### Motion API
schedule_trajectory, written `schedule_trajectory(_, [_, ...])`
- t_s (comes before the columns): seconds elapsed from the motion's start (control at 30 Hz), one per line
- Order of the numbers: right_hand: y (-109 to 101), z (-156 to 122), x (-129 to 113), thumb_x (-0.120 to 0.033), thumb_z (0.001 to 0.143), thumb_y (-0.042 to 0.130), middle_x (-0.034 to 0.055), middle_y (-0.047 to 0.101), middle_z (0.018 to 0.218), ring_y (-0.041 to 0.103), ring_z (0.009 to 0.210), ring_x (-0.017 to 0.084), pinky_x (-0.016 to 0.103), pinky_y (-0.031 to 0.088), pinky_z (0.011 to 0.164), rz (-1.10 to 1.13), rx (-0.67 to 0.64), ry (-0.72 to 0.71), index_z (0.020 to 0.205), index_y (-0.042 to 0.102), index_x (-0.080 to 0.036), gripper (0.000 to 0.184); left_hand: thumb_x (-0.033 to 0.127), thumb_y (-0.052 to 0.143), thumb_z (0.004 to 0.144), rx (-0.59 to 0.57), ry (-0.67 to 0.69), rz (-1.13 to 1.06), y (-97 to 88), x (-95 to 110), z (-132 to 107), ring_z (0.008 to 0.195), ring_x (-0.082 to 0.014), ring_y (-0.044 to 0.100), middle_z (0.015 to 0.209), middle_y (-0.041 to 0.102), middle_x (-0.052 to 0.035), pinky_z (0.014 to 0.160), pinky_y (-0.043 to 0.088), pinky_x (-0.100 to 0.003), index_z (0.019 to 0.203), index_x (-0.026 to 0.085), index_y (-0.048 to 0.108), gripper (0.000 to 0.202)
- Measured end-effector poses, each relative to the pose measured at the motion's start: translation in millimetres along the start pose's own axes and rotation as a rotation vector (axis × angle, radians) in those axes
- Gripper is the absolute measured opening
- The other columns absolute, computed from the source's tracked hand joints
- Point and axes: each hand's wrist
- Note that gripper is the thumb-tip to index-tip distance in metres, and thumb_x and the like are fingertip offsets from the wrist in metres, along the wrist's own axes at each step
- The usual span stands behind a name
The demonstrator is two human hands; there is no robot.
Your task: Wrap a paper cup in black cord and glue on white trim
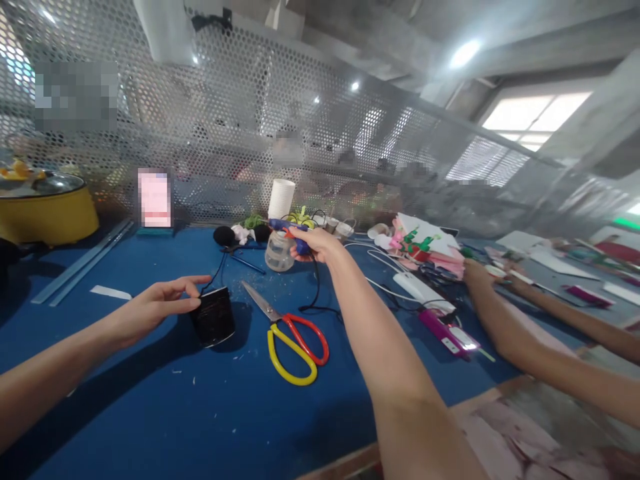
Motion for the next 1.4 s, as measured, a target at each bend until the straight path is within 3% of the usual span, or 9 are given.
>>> schedule_trajectory(0.2, [10.9, -8.6, -5.0, -0.020, 0.071, 0.063, -0.0010, 0.053, 0.040, 0.048, 0.034, 0.009, 0.019, 0.040, 0.032, -0.029, 0.030, 0.055, 0.058, 0.053, -0.015, 0.016, 0.039, 0.063, 0.065, -0.004, 0.003, 0.027, -0.4, 1.1, -1.4, 0.124, -0.0305, 0.035, 0.135, 0.041, -0.0104, 0.102, 0.017, -0.048, 0.062, 0.019, 0.054, 0.022])
schedule_trajectory(0.33, [19.8, -23.9, -13.0, -0.020, 0.074, 0.057, -0.0047, 0.050, 0.043, 0.047, 0.037, 0.006, 0.017, 0.038, 0.036, 0.009, 0.115, -0.071, 0.059, 0.051, -0.016, 0.017, 0.037, 0.063, 0.065, 0.016, -0.010, 0.019, 1.1, 2.1, -2.8, 0.124, -0.0290, 0.035, 0.135, 0.041, -0.0101, 0.102, 0.019, -0.045, 0.062, 0.019, 0.053, 0.020])
schedule_trajectory(0.43, [24.8, -52.4, -18.9, -0.023, 0.070, 0.059, -0.0054, 0.053, 0.049, 0.050, 0.042, 0.007, 0.018, 0.042, 0.044, 0.027, 0.136, -0.188, 0.066, 0.053, -0.016, 0.010, 0.037, 0.063, 0.063, 0.054, 0.002, 0.003, 1.9, 1.2, -2.9, 0.122, -0.0284, 0.037, 0.133, 0.043, -0.0108, 0.100, 0.022, -0.043, 0.063, 0.019, 0.053, 0.021])
schedule_trajectory(0.5, [28.1, -79.2, -19.9, -0.024, 0.068, 0.060, -0.0033, 0.057, 0.053, 0.051, 0.043, 0.008, 0.020, 0.042, 0.044, 0.002, 0.044, -0.252, 0.073, 0.055, -0.016, 0.011, 0.038, 0.063, 0.063, 0.074, 0.023, -0.008, 2.1, -0.3, -2.3, 0.121, -0.0283, 0.039, 0.132, 0.044, -0.0113, 0.099, 0.023, -0.042, 0.063, 0.019, 0.054, 0.022])
schedule_trajectory(0.6, [34.6, -120.8, -15.9, -0.028, 0.071, 0.055, -0.0027, 0.055, 0.051, 0.047, 0.038, 0.007, 0.020, 0.040, 0.041, -0.055, -0.204, -0.207, 0.073, 0.059, -0.013, 0.015, 0.039, 0.064, 0.063, 0.087, 0.027, -0.012, 2.5, -2.5, -0.7, 0.120, -0.0282, 0.040, 0.130, 0.046, -0.0112, 0.099, 0.024, -0.040, 0.062, 0.018, 0.053, 0.023])
schedule_trajectory(0.77, [46.2, -160.5, -3.3, -0.037, 0.074, 0.052, -0.0039, 0.047, 0.043, 0.048, 0.038, 0.010, 0.021, 0.042, 0.040, -0.242, -0.242, -0.103, 0.074, 0.059, -0.013, 0.024, 0.036, 0.063, 0.062, 0.127, 0.031, 0.019, 3.4, -5.8, 1.5, 0.111, -0.0275, 0.047, 0.112, 0.057, -0.0105, 0.097, 0.026, -0.040, 0.061, 0.018, 0.053, 0.021])
schedule_trajectory(0.93, [50.6, -165.8, 4.3, -0.041, 0.075, 0.051, -0.0023, 0.051, 0.045, 0.050, 0.037, 0.012, 0.023, 0.043, 0.040, -0.450, -0.195, -0.145, 0.079, 0.059, -0.015, 0.028, 0.035, 0.060, 0.064, 0.159, 0.073, 0.075, 3.2, -11.3, 3.5, 0.107, -0.0270, 0.048, 0.093, 0.061, -0.0071, 0.092, 0.031, -0.039, 0.064, 0.019, 0.054, 0.016])
schedule_trajectory(1.07, [51.2, -165.6, 6.1, -0.038, 0.076, 0.049, -0.0018, 0.050, 0.041, 0.049, 0.036, 0.013, 0.024, 0.042, 0.040, -0.573, -0.174, -0.255, 0.067, 0.058, -0.017, 0.025, 0.035, 0.060, 0.065, 0.166, 0.075, 0.090, 4.2, -13.1, 3.6, 0.105, -0.0261, 0.049, 0.091, 0.062, -0.0060, 0.089, 0.033, -0.037, 0.064, 0.019, 0.054, 0.016])
schedule_trajectory(1.4, [53.8, -165.1, 9.1, -0.036, 0.078, 0.049, 0.0001, 0.055, 0.045, 0.059, 0.049, 0.018, 0.025, 0.045, 0.046, -0.602, -0.167, -0.364, 0.075, 0.060, -0.017, 0.023, 0.034, 0.060, 0.067, 0.156, 0.088, 0.077, 5.3, -16.5, 3.4, 0.103, -0.0244, 0.051, 0.090, 0.063, -0.0045, 0.087, 0.035, -0.036, 0.066, 0.020, 0.055, 0.015])
Point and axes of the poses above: each hand's wrist, its own z-axis towards the middle knuckle, its own y-axis out of the palm, x = y × z
